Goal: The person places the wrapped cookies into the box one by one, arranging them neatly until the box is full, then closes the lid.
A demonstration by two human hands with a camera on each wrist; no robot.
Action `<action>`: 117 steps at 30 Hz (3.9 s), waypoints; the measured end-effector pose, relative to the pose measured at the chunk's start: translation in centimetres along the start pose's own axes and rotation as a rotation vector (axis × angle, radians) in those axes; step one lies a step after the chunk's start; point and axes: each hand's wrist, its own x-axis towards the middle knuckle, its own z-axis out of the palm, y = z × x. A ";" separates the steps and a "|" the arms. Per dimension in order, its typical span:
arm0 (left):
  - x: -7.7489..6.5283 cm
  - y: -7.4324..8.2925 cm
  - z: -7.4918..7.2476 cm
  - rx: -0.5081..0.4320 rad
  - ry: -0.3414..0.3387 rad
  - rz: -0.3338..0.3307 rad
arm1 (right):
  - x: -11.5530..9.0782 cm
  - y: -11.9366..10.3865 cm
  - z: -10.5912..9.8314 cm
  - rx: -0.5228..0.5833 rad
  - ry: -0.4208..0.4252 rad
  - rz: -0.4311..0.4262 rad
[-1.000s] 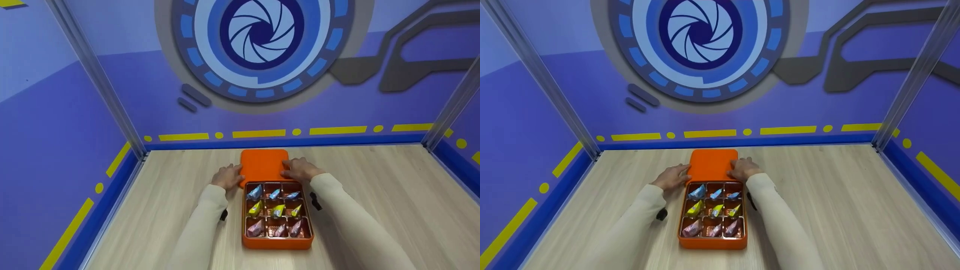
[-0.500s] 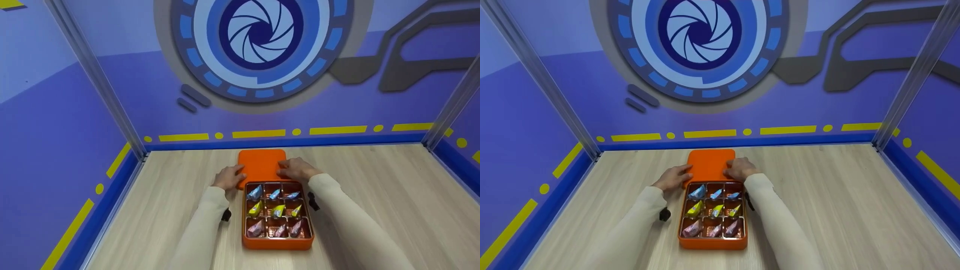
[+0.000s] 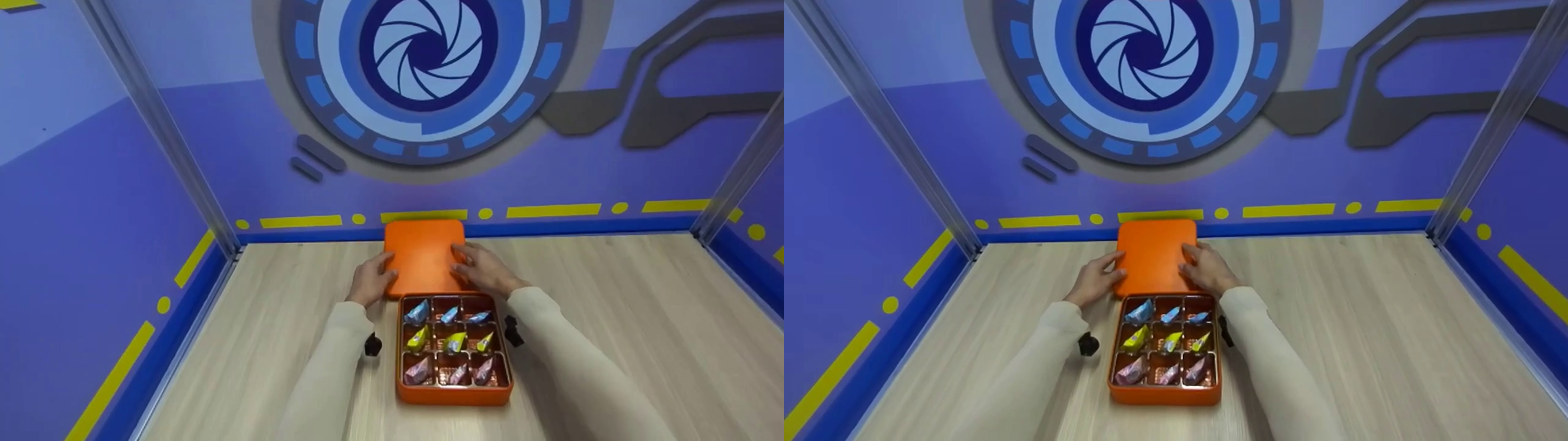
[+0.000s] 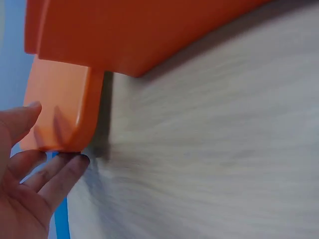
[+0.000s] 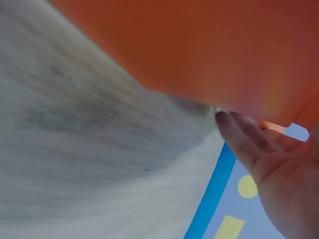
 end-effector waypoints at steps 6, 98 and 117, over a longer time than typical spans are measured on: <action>0.1 0.7 -0.7 -0.130 0.088 -0.020 | -0.1 -0.7 -0.5 0.014 0.087 -0.078; -15.0 5.2 0.2 -0.267 0.030 -0.072 | -17.4 -6.2 0.2 0.077 0.157 0.112; -15.3 5.7 0.8 -0.060 0.079 0.004 | -17.3 -6.6 0.5 -0.004 0.137 0.168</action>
